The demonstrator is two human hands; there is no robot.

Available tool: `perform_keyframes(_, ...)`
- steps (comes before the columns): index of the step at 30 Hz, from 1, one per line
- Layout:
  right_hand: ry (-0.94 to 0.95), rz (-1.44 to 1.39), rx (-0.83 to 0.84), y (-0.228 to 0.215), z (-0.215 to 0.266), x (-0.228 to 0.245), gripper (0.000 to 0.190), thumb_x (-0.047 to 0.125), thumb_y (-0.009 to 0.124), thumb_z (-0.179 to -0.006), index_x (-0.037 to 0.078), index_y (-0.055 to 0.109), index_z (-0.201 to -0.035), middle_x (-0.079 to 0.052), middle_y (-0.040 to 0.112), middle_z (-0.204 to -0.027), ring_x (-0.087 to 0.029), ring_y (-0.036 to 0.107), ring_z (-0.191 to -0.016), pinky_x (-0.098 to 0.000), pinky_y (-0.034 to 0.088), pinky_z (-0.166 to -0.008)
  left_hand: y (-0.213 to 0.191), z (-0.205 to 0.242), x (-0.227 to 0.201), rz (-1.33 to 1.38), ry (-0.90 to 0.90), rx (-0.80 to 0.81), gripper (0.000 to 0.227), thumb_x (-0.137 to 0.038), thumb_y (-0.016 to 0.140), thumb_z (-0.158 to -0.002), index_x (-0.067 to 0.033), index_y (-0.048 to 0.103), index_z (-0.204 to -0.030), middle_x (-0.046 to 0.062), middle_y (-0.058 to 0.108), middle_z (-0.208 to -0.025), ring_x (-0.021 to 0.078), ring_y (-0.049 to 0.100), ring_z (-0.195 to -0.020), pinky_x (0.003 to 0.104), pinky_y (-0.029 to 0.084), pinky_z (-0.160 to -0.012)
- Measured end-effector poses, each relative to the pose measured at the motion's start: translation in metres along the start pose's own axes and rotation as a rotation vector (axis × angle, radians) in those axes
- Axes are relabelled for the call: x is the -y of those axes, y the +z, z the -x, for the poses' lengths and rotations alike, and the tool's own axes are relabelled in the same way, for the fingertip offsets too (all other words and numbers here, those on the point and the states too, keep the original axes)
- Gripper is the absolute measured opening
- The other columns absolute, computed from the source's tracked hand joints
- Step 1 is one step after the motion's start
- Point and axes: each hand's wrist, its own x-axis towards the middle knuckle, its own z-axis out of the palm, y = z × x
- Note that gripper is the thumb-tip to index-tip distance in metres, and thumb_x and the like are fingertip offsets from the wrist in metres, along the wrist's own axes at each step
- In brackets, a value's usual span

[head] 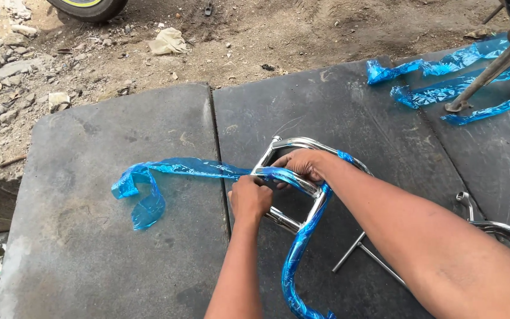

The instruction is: Remove protective blue plastic film from a new chrome motorcycle crash guard and install it onto the motorcycle engine frame using bolts and a wrench.

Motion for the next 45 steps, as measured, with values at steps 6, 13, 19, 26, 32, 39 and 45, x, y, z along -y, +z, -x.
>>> perform_keyframes(6, 0.046, 0.187, -0.04, 0.004, 0.001, 0.0, 0.037, 0.008, 0.085, -0.077, 0.006, 0.079, -0.114, -0.014, 0.08, -0.094, -0.018, 0.077, -0.076, -0.0268, 0.06, -0.059, -0.001, -0.009, 0.01, -0.065, 0.024, 0.115, 0.035, -0.016, 0.063, -0.079, -0.0169, 0.08, -0.11, 0.016, 0.075, -0.111, 0.0342, 0.069, -0.112, 0.042, 0.046, -0.105)
perform_keyframes(13, -0.171, 0.166, -0.043, -0.007, -0.028, -0.021, 0.033, 0.011, 0.088, -0.071, -0.001, 0.082, -0.101, -0.016, 0.082, -0.09, -0.016, 0.077, -0.074, -0.0253, 0.062, -0.066, -0.011, -0.004, 0.008, -0.067, 0.036, 0.242, 0.042, -0.012, 0.056, -0.081, -0.027, 0.08, -0.112, 0.011, 0.074, -0.117, 0.0335, 0.064, -0.117, 0.039, 0.04, -0.11)
perform_keyframes(19, -0.098, 0.388, -0.182, -0.007, -0.021, -0.014, 0.036, 0.013, 0.083, -0.077, -0.001, 0.078, -0.11, -0.018, 0.08, -0.085, -0.019, 0.073, -0.07, -0.0276, 0.056, -0.058, -0.013, 0.007, -0.007, -0.049, -0.017, 0.135, 0.037, -0.016, 0.06, -0.083, -0.0232, 0.08, -0.113, 0.013, 0.074, -0.118, 0.0304, 0.066, -0.116, 0.037, 0.04, -0.111)
perform_keyframes(26, -0.084, 0.278, -0.121, 0.016, 0.019, 0.009, 0.044, 0.008, 0.08, -0.077, 0.007, 0.07, -0.121, -0.016, 0.078, -0.095, -0.017, 0.075, -0.076, -0.0289, 0.061, -0.062, -0.007, -0.002, 0.002, -0.101, -0.029, 0.101, 0.038, -0.018, 0.064, -0.082, -0.0208, 0.078, -0.116, 0.014, 0.073, -0.119, 0.03, 0.064, -0.118, 0.038, 0.04, -0.109)
perform_keyframes(32, -0.125, 0.311, -0.062, 0.002, -0.018, -0.011, 0.041, 0.009, 0.083, -0.073, 0.009, 0.08, -0.114, -0.013, 0.081, -0.095, -0.017, 0.075, -0.077, -0.0286, 0.062, -0.067, -0.014, 0.005, -0.003, -0.108, -0.02, 0.156, 0.04, -0.015, 0.059, -0.083, -0.0276, 0.08, -0.115, 0.011, 0.072, -0.119, 0.0296, 0.063, -0.119, 0.041, 0.039, -0.109)
perform_keyframes(39, -0.159, 0.617, -0.144, -0.004, -0.021, -0.008, 0.045, 0.013, 0.085, -0.066, 0.007, 0.084, -0.11, -0.018, 0.082, -0.091, -0.021, 0.073, -0.07, -0.0324, 0.057, -0.064, -0.015, 0.008, -0.009, -0.003, -0.098, 0.084, 0.031, -0.017, 0.062, -0.084, -0.0193, 0.082, -0.107, 0.013, 0.075, -0.115, 0.0324, 0.069, -0.112, 0.04, 0.047, -0.107)
perform_keyframes(45, 0.028, 0.493, -0.141, 0.006, 0.004, 0.003, 0.032, 0.025, 0.076, -0.085, 0.004, 0.078, -0.109, -0.015, 0.076, -0.082, -0.02, 0.071, -0.07, -0.0343, 0.054, -0.064, -0.02, 0.012, -0.016, -0.017, -0.183, 0.151, 0.035, -0.015, 0.061, -0.088, -0.0204, 0.076, -0.119, 0.01, 0.073, -0.124, 0.0285, 0.07, -0.116, 0.041, 0.052, -0.105)
